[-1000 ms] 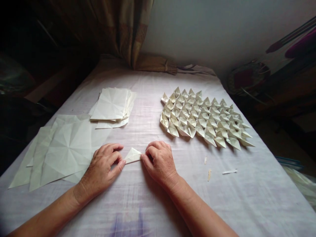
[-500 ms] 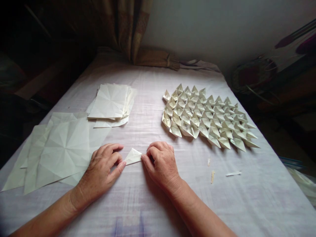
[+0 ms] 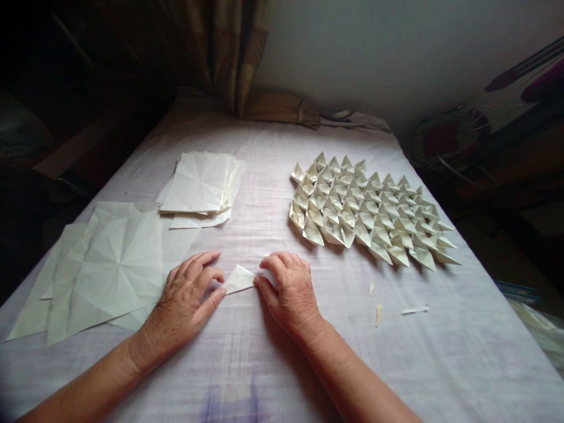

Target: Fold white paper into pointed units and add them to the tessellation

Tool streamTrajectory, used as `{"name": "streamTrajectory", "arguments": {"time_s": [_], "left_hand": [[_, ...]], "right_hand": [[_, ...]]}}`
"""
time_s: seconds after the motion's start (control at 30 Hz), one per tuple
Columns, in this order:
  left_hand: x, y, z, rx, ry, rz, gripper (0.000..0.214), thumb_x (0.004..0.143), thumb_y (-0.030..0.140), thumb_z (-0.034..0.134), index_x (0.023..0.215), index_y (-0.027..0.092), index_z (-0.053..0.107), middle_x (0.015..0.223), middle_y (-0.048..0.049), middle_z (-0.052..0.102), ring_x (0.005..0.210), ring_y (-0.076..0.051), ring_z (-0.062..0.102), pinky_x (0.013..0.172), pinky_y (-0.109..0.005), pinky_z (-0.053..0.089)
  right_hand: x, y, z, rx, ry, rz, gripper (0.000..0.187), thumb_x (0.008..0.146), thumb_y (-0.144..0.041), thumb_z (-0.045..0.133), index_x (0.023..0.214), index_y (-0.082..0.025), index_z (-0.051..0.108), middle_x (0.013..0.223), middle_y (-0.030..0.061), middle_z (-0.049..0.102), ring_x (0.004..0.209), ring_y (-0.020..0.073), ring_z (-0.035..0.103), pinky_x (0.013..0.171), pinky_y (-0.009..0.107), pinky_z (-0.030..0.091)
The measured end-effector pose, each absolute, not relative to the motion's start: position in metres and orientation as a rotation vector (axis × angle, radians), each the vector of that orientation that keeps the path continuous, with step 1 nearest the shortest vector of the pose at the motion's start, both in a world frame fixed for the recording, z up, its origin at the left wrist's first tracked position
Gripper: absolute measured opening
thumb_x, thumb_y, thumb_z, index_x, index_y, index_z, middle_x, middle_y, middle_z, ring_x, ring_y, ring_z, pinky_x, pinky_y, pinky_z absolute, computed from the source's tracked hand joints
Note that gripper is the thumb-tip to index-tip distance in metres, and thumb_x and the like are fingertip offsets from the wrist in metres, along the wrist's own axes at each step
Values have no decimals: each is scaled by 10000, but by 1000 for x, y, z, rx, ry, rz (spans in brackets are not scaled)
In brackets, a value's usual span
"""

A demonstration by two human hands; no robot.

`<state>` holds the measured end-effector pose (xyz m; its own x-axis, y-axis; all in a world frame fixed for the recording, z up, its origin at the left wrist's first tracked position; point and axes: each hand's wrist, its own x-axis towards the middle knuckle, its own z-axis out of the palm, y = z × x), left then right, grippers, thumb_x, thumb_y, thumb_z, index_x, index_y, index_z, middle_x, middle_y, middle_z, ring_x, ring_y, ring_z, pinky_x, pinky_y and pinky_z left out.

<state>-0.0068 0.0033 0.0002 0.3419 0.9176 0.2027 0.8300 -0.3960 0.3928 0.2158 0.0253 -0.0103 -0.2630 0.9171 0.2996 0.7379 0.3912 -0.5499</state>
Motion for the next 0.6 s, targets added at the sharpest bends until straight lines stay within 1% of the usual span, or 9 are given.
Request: {"name": "streamTrajectory", "arguments": {"time_s": [0.07,0.1,0.2,0.3,0.37,0.47,0.6], "left_hand": [[-8,4,0,2398,1537,573,135,937,232,512,979,249,639,1383,-83,527,1288,-288,456,1028,-478,363],[-8,4,0,2402,1521,568,148,942,235,507,971,260,649,1388,-71,528,1294,-284,454,1034,-477,357],[-8,5,1,2404,1511,559,154,946,251,508,961,260,661,1388,-64,539,1309,-280,449,1055,-476,340],[-7,5,1,2406,1522,542,141,942,277,520,963,254,657,1393,-69,539,1319,-283,440,1066,-484,326],[-6,5,1,2403,1534,532,134,938,304,533,959,255,656,1398,-68,536,1323,-284,436,1068,-485,323],[-5,5,1,2388,1543,518,121,926,310,548,943,257,655,1403,-65,532,1327,-284,432,1073,-488,319],[-6,7,3,2352,1541,490,115,911,286,546,925,260,657,1400,-64,536,1330,-293,434,1073,-506,322]], "right_hand": [[216,25,-10,-1398,-2089,409,33,862,-204,651,853,-223,625,937,25,654,881,205,572,810,345,357],[215,24,-9,-1402,-2098,407,49,866,-199,644,829,-226,627,935,20,652,879,200,571,814,346,353],[207,20,-3,-1485,-2124,360,77,850,-262,674,820,-221,616,947,30,645,904,217,566,835,370,339],[195,15,2,-1603,-2136,295,278,776,-433,744,811,-206,586,1009,70,632,955,262,545,866,408,332],[190,13,3,-1647,-2119,282,320,758,-466,748,812,-204,572,1023,79,625,968,269,536,875,417,331],[188,12,1,-1659,-2067,333,276,758,-411,751,817,-210,571,1021,60,619,976,255,534,882,408,331],[196,14,-1,-1623,-2008,436,150,768,-289,725,818,-223,599,1034,39,627,992,237,547,889,393,334]]}}
